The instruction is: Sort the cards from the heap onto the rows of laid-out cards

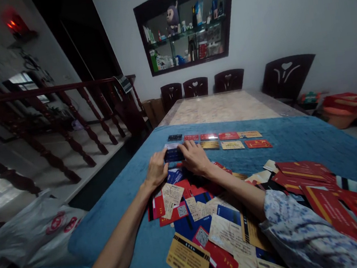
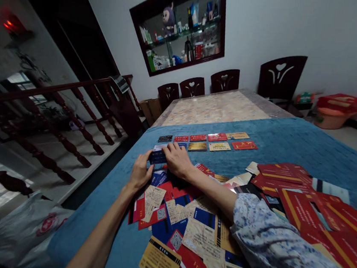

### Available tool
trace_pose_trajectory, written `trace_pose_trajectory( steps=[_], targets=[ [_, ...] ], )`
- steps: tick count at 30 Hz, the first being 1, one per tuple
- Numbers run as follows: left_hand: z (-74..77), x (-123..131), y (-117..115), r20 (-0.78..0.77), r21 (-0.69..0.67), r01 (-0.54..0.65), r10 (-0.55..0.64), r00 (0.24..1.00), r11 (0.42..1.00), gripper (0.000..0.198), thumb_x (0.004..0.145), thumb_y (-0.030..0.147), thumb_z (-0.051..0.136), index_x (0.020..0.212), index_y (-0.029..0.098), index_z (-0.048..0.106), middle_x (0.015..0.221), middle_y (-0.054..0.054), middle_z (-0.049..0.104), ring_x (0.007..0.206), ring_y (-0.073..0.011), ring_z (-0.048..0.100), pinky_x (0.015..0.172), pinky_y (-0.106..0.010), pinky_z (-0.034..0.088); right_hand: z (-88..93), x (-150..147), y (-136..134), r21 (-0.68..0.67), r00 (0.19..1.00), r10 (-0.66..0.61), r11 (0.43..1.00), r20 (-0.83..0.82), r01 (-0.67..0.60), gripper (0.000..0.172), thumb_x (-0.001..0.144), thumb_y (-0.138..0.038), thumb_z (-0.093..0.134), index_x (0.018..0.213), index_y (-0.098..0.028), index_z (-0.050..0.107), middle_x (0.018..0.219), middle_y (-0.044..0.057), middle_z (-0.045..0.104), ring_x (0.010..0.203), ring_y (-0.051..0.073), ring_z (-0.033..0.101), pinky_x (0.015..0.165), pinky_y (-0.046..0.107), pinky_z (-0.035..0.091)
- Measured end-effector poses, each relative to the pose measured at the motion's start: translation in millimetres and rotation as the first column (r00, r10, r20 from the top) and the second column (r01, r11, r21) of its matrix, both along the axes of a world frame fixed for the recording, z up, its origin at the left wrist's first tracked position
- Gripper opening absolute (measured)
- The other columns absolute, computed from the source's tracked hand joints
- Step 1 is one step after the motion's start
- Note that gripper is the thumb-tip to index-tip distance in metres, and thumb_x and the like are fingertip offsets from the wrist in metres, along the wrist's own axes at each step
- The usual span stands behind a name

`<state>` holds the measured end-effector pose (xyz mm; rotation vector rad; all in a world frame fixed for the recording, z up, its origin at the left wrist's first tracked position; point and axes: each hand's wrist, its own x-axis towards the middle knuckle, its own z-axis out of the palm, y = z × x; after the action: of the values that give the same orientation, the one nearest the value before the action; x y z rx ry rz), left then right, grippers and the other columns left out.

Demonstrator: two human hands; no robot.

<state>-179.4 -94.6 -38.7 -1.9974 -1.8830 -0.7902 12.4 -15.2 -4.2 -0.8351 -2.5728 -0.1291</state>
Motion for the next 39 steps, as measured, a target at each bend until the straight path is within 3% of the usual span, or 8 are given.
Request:
trace_pose_trajectory(
  steps=[9, 16, 27, 39],
  targets=[
    [10.6, 3.2, 14.2, -0.056, -0.084, -0.001, -0.004, 0.998, 0.996, 0.058, 0.083, 0.016, 0.06, 0.14, 0.018, 0.047, 0.119, -0.013, 0.061, 0.11, -0.0288, 0.054, 0.099, -0.047, 0.046, 14.1, 8.7, 9.3, 0.03, 0.996, 0.009, 0.999, 0.093, -0.012, 0.039, 0.088, -0.024, 0.057, 0.125, -0.014, 0.057, 0.13, 0.022, 0.053, 0.118, 0.035, 0.042, 0.088, 0.043, 0.041],
    [25.1, 11.4, 32.7, -0.121, -0.163, 0.016, -0.036, 0.992, 0.986, 0.057, 0.08, 0.013, 0.064, 0.135, 0.02, 0.051, 0.13, -0.013, 0.054, 0.117, -0.0299, 0.05, 0.101, -0.047, 0.045, 11.9, 17.6, 30.1, 0.037, 0.988, 0.011, 0.999, 0.153, -0.016, 0.041, 0.085, -0.029, 0.063, 0.123, -0.014, 0.058, 0.13, 0.02, 0.054, 0.119, 0.034, 0.043, 0.09, 0.042, 0.04],
    [33.2, 23.6, 71.4, -0.228, -0.423, -0.044, -0.059, 0.972, 0.905, 0.056, 0.08, 0.014, 0.063, 0.134, 0.025, 0.051, 0.138, -0.009, 0.053, 0.127, -0.031, 0.04, 0.101, -0.048, 0.038, -3.3, 24.4, 65.5, -0.023, 0.966, -0.033, 0.999, 0.255, 0.04, 0.045, 0.086, -0.041, 0.061, 0.124, -0.016, 0.061, 0.13, 0.018, 0.057, 0.121, 0.034, 0.043, 0.091, 0.044, 0.042],
    [39.4, 28.6, 110.5, -0.24, -0.536, -0.063, -0.08, 0.967, 0.842, 0.047, 0.081, 0.019, 0.06, 0.128, 0.024, 0.055, 0.134, -0.01, 0.053, 0.128, -0.0325, 0.038, 0.102, -0.052, 0.037, -1.8, 18.8, 96.1, -0.086, 0.939, -0.067, 0.991, 0.338, 0.102, 0.045, 0.087, -0.043, 0.059, 0.124, -0.018, 0.064, 0.132, 0.019, 0.057, 0.121, 0.036, 0.045, 0.092, 0.049, 0.045]
  ],
)
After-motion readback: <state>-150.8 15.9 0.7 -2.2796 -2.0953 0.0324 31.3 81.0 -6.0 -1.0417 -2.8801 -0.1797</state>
